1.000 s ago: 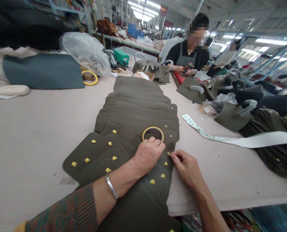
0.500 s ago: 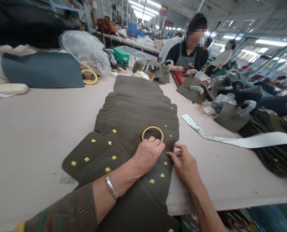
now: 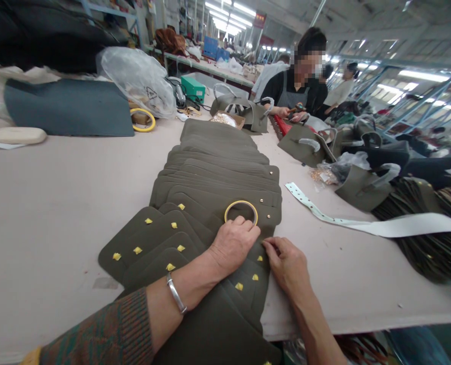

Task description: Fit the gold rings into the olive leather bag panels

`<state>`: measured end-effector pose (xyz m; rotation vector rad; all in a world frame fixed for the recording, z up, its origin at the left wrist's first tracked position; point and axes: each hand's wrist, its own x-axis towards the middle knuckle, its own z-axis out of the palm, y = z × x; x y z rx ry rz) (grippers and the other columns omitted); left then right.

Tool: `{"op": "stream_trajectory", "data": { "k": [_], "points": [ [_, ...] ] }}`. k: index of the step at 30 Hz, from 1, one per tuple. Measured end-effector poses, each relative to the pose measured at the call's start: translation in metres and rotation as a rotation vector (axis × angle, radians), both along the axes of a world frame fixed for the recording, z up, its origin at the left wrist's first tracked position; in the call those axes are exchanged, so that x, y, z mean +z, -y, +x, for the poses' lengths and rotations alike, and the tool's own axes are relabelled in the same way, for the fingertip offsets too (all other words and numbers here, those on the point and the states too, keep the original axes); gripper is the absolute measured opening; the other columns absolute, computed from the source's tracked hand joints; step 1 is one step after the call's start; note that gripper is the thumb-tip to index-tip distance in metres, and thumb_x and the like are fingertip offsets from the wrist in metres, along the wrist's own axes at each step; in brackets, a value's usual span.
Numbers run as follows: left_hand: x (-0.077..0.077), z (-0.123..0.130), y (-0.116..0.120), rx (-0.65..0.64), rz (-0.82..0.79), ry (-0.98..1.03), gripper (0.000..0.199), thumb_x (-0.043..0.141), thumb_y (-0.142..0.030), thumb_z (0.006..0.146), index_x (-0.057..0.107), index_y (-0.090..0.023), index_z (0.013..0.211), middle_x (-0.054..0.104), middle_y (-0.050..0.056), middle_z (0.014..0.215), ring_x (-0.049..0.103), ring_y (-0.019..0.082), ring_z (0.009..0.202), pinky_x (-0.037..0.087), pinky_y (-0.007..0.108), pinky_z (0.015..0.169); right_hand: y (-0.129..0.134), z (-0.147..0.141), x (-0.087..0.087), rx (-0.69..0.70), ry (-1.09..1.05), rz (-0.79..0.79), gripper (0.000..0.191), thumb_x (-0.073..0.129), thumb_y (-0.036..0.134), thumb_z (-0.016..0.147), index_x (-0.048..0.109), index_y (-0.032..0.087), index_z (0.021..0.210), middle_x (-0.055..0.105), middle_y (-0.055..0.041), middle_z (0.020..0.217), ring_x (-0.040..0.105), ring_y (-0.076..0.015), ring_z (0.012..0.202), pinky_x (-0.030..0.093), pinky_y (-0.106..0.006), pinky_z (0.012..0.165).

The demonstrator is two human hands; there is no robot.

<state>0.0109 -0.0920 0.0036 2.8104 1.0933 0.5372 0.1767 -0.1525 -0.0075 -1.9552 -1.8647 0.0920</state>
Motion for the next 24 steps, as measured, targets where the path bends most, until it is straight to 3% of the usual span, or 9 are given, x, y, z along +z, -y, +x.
{"op": "stream_trajectory", "data": {
  "k": [9,14,19,21,24],
  "points": [
    [0.004,-0.013,-0.001,0.016,0.027,0.165,0.015,0.042,-0.019,0.095,0.057,-0.019,0.092,0.061,0.003,0.089,0.054,0.019,0.085,0.048,0.031,0.074,-0.008,0.001,0.012,0.016,-0.124,-0.135,0.018,0.052,0.029,0.084,0.067,0.023,0.077,0.068,-0.0013,0.074,0.062,-0.0172,0.067,0.043,-0.027,0.064],
    [0.006,-0.022,-0.005,-0.008,0.024,0.323,0.018,0.039,-0.016,0.096,0.056,-0.018,0.095,0.062,0.003,0.091,0.057,0.016,0.087,0.048,0.028,0.079,0.001,-0.002,0.025,0.111,-0.157,-0.29,0.022,0.052,0.028,0.084,0.064,0.022,0.067,0.064,0.0001,0.067,0.058,-0.0157,0.061,0.04,-0.026,0.058],
    [0.006,-0.022,-0.003,-0.07,-0.033,0.338,0.016,0.04,-0.015,0.095,0.056,-0.018,0.095,0.062,0.003,0.091,0.06,0.015,0.087,0.049,0.027,0.079,0.012,-0.001,0.032,0.208,-0.14,-0.342,0.027,0.053,0.032,0.086,0.062,0.021,0.064,0.063,-0.0002,0.064,0.056,-0.0152,0.059,0.038,-0.025,0.055],
    [0.007,-0.021,-0.002,-0.113,-0.058,0.325,0.015,0.042,-0.016,0.095,0.056,-0.019,0.098,0.063,0.002,0.09,0.061,0.015,0.085,0.05,0.026,0.077,0.013,0.002,0.033,0.22,-0.254,-0.317,0.026,0.052,0.033,0.087,0.066,0.021,0.068,0.066,-0.0012,0.067,0.059,-0.0159,0.062,0.042,-0.025,0.057],
    [0.006,-0.021,0.0,-0.191,-0.063,0.326,0.017,0.042,-0.018,0.095,0.055,-0.019,0.106,0.064,0.002,0.088,0.063,0.014,0.082,0.052,0.025,0.074,0.012,0.003,0.032,0.158,-0.464,-0.092,0.02,0.053,0.031,0.088,0.07,0.02,0.086,0.071,-0.0046,0.083,0.064,-0.0183,0.075,0.049,-0.027,0.066]
  ]
}}
